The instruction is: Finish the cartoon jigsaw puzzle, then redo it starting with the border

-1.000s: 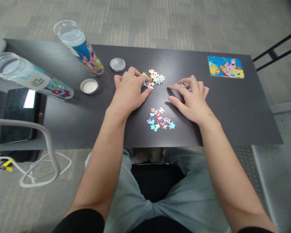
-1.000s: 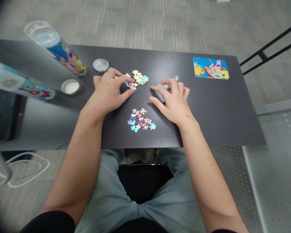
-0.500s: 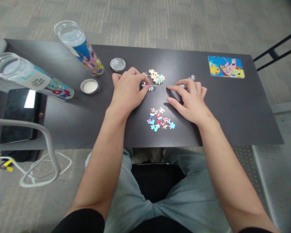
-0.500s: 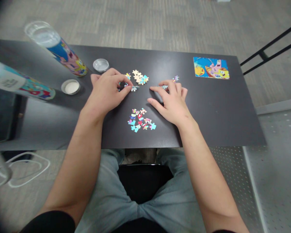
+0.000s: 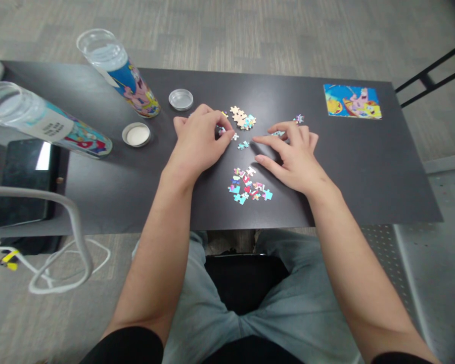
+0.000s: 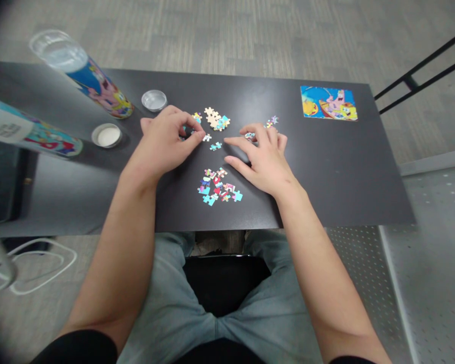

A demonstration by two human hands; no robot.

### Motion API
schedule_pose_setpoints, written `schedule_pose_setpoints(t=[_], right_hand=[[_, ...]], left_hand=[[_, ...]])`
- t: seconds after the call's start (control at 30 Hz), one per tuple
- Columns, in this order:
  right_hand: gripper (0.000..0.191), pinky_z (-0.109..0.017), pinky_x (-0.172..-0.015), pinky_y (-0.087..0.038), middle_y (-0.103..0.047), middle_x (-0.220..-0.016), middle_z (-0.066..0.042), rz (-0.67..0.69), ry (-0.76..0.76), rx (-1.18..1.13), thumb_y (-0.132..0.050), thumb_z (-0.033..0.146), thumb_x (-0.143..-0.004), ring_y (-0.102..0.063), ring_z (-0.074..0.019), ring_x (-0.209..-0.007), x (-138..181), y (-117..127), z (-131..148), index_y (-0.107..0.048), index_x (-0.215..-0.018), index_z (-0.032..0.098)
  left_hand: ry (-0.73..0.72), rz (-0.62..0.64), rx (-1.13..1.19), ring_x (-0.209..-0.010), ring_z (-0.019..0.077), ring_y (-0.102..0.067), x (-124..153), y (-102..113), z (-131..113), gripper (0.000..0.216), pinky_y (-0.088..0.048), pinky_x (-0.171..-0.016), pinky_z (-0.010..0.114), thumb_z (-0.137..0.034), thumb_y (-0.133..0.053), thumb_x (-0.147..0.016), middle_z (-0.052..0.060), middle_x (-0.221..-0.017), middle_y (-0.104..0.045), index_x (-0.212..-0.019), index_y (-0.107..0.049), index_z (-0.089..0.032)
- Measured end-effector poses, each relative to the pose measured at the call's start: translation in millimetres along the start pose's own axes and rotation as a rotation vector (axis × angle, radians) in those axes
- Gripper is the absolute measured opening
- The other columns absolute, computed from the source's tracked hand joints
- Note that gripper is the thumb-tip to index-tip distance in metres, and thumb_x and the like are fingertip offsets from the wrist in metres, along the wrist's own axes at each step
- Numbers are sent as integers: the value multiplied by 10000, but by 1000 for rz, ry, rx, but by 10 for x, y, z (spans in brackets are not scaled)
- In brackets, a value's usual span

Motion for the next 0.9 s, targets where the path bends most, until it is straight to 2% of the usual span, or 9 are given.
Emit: schedule_pose_setpoints(t=[0.13, 0.27, 0.37, 0.53, 0.6, 0.73, 0.83, 0.9], right_hand=[[552, -863, -1369, -453, -694, -1861, -153, 36, 15, 10, -602, 688, -1309, -649, -537, -1569, -8, -14, 137, -828, -1769, 483], [540, -860, -1376, -453, -683, -1896, -133, 80, 31, 25, -612, 678, -1308, -645, -544, -1582, -9, -17, 237, -837, -1771, 514], [507, -835, -1359, -461, -684, -1892, -135, 59, -8, 32, -623, 665, -1310, -626, -542, -1608, 7, 50, 103, -876, -1721, 509], [428, -750, -1303, -475, -730, -1807, -166, -78, -86, 8, -693, 613, -1300, -646, -488, -1538, 50, 183, -316, -969, -1560, 416], [461, -730, -1297, -478, -726, -1799, -177, -117, -105, 8, -703, 622, -1290, -634, -486, -1549, 57, 189, -413, -932, -1625, 404], [621, -766, -1326, -476, -689, -1822, -181, -86, -124, 52, -665, 694, -1281, -578, -533, -1652, 40, 120, -432, -744, -1836, 426], [636, -810, -1336, -466, -689, -1802, -199, -86, -126, 38, -657, 719, -1274, -594, -558, -1656, 33, 113, -415, -725, -1830, 416], [651, -836, -1326, -467, -696, -1792, -211, -99, -121, 11, -666, 746, -1261, -597, -579, -1654, 34, 119, -425, -730, -1815, 409]], left_hand=[[-18, -22, -25, -1335, 406, -758, -5, 5, 112, 154, -441, -1402, 767, -301, -853, -1157, 117, -1437, -785, -1294, -919, -327], [-29, 7, -52, -1466, 453, -729, 13, -11, 118, 256, -462, -1390, 758, -323, -863, -1152, 145, -1502, -750, -1401, -923, -323], [-12, 29, -59, -1458, 452, -731, 22, 6, 115, 256, -449, -1399, 755, -322, -881, -1143, 139, -1506, -737, -1395, -931, -327], [19, 54, -48, -1238, 363, -737, 22, 37, 122, 165, -391, -1410, 770, -337, -868, -1146, 118, -1490, -763, -1293, -939, -315], [28, 60, -44, -1201, 349, -723, 18, 42, 118, 109, -386, -1407, 766, -323, -870, -1130, 111, -1470, -778, -1220, -931, -304], [38, 69, -45, -1212, 352, -727, 13, 46, 109, 40, -390, -1411, 750, -291, -869, -1103, 99, -1443, -818, -1123, -905, -292], [34, 61, -49, -1186, 357, -755, 15, 57, 126, 48, -402, -1394, 752, -297, -886, -1086, 91, -1382, -855, -1131, -904, -297], [24, 49, -34, -1128, 354, -773, 17, 67, 150, 99, -411, -1379, 756, -308, -909, -1069, 73, -1258, -881, -1168, -911, -306]])
Point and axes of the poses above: each hand's wrist, its own x-axis away from the middle knuckle, its own y-axis out of the back of the hand, z = x × y, the point moved 10 cm from there along -x, towards the middle knuckle
